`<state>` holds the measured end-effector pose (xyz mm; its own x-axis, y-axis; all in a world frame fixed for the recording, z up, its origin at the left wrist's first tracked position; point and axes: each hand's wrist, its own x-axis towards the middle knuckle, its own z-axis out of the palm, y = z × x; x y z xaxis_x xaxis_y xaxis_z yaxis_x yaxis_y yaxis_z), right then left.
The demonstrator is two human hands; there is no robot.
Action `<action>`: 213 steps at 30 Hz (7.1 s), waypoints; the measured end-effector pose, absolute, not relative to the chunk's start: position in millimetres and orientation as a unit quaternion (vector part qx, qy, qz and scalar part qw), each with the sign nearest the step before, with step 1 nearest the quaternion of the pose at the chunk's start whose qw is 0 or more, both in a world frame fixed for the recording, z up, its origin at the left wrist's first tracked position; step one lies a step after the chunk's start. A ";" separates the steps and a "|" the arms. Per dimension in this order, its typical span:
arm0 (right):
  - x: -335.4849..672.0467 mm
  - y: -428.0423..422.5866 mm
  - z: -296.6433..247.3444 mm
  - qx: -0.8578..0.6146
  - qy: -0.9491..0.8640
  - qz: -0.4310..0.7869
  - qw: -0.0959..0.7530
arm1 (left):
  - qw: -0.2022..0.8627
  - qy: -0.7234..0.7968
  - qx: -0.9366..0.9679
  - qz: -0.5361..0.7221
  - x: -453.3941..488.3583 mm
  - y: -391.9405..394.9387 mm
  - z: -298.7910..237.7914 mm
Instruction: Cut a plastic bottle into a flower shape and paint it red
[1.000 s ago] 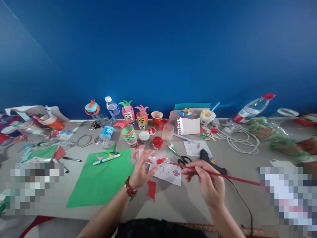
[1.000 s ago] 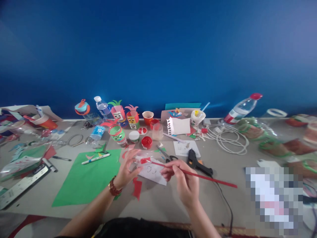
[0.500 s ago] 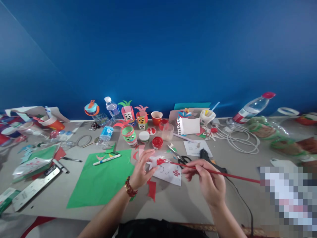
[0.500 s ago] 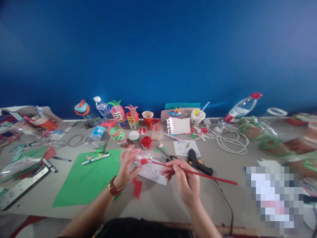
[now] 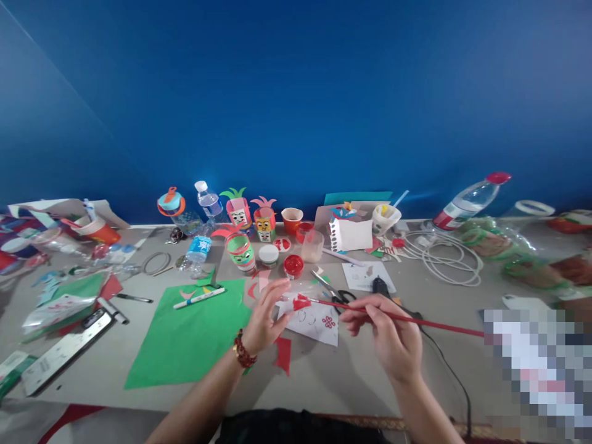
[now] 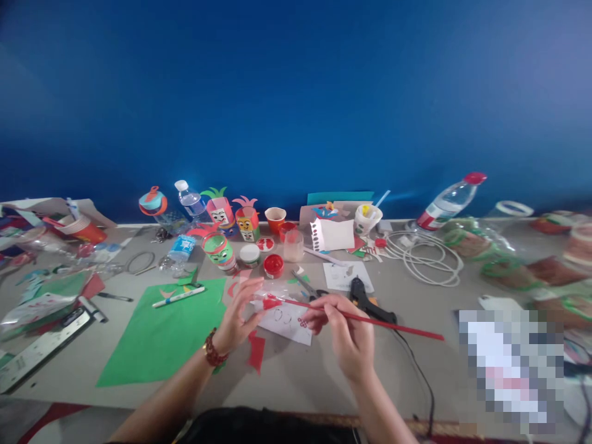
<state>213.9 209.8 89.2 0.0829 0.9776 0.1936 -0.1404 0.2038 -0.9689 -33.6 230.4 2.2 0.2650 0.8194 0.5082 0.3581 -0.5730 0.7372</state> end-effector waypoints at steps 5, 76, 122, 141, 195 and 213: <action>207.9 213.1 93.6 -0.420 -0.506 0.472 0.587 | 0.208 0.392 0.770 0.459 -34.2 229.9 3.2; 211.8 210.3 97.1 -0.426 -0.590 0.400 0.558 | 0.140 0.375 0.803 0.441 -31.0 224.0 4.8; 212.7 206.7 107.7 -0.390 -0.693 0.315 0.518 | 0.171 0.392 0.788 0.442 -31.1 224.4 1.2; 214.0 199.9 113.4 -0.393 -0.707 0.294 0.509 | 0.217 0.372 0.768 0.474 -28.8 225.5 -1.2; 220.8 197.0 98.4 -0.388 -0.543 0.444 0.598 | 0.211 0.394 0.745 0.494 -32.8 227.7 -0.1; 217.2 207.2 99.5 -0.444 -0.512 0.467 0.568 | 0.216 0.374 0.753 0.497 -31.8 230.1 -1.0</action>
<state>217.2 207.2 99.5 0.0386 0.9851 0.1679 -0.0759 0.1704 -0.9825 -31.8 230.1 -1.0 0.2267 0.7772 0.5870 0.3480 -0.6276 0.6965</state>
